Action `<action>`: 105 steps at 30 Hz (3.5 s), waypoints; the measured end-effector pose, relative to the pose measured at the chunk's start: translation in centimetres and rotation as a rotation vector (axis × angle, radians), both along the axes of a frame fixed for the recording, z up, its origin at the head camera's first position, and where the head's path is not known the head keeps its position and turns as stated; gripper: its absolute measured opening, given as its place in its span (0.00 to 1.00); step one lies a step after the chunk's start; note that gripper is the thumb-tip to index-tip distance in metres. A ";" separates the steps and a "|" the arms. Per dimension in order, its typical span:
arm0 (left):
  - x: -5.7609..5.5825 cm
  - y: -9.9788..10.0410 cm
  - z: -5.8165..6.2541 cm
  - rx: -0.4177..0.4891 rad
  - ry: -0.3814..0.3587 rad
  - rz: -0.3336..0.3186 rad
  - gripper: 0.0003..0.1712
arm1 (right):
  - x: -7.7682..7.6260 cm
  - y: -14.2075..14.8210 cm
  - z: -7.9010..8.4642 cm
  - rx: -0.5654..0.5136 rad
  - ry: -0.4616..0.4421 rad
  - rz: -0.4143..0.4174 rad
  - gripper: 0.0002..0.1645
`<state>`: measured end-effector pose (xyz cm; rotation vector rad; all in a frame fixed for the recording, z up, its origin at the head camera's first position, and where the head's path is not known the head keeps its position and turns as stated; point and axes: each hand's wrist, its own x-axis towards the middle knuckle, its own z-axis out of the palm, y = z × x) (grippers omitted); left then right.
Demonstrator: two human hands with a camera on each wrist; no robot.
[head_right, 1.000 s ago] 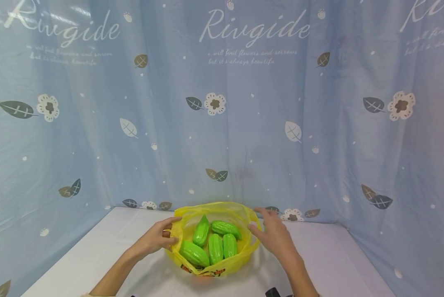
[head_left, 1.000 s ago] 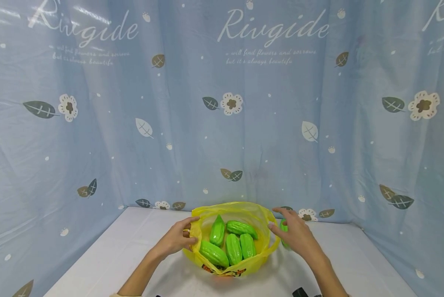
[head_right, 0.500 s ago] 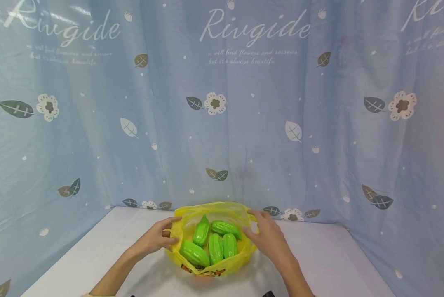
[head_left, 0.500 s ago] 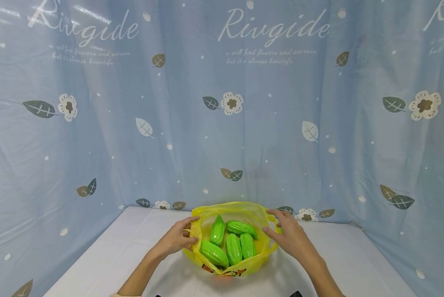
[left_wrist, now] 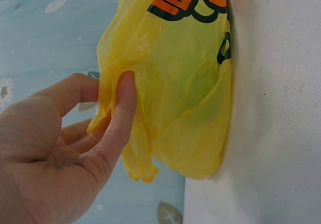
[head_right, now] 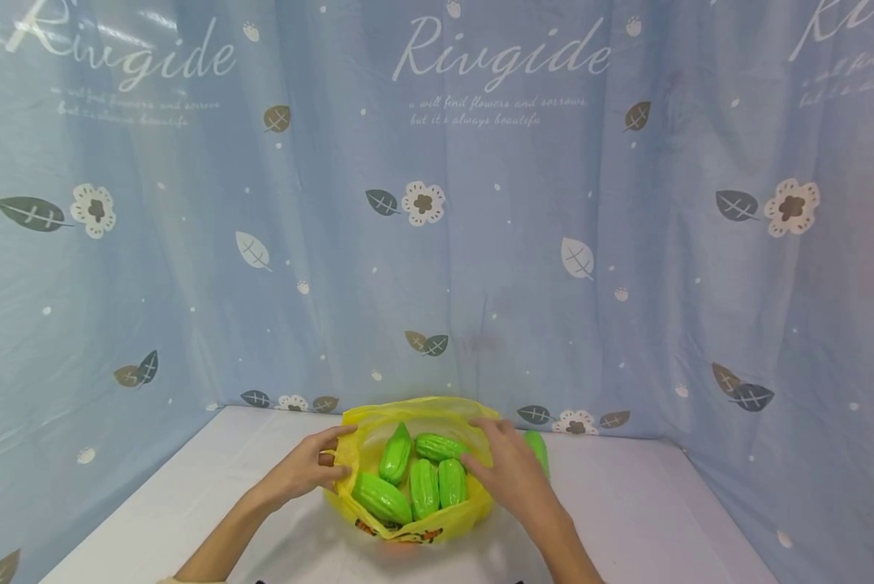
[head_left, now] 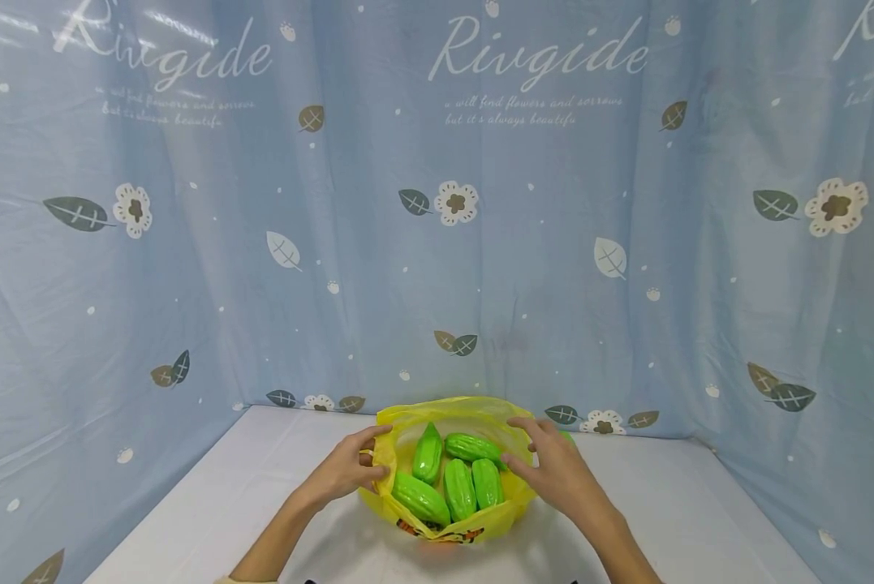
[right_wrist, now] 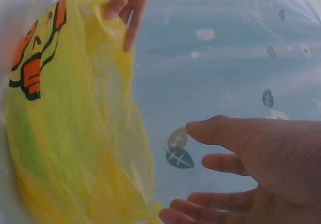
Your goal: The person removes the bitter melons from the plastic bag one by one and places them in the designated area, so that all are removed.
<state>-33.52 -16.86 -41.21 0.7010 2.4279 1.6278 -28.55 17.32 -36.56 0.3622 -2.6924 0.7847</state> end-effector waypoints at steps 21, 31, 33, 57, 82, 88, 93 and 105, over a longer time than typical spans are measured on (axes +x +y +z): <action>0.0 0.1 -0.2 -0.019 0.019 -0.002 0.43 | 0.5 -1.8 -0.5 0.032 0.054 0.042 0.29; -0.1 0.0 -0.2 -0.035 0.023 0.013 0.42 | 0.4 -2.8 -0.8 0.061 0.065 0.083 0.29; -0.1 0.0 -0.2 -0.033 0.021 0.014 0.42 | 0.4 -2.9 -0.8 0.068 0.061 0.086 0.28; -0.1 0.0 -0.2 -0.017 0.011 -0.003 0.43 | -1.5 -3.2 -1.2 0.018 -0.121 0.142 0.29; 0.0 0.1 -0.1 -0.014 0.012 -0.003 0.43 | -3.4 -3.5 -0.8 0.003 -0.469 0.098 0.37; -0.1 0.0 -0.2 -0.018 0.014 -0.006 0.43 | -3.9 -3.9 -1.0 0.027 -0.500 0.087 0.37; -0.1 -0.1 -0.3 -0.019 0.006 -0.007 0.43 | -4.3 -4.1 -1.1 0.040 -0.527 0.090 0.38; 0.0 0.1 -0.1 0.003 0.004 -0.010 0.43 | -5.0 -4.2 -1.6 0.079 -0.576 0.083 0.37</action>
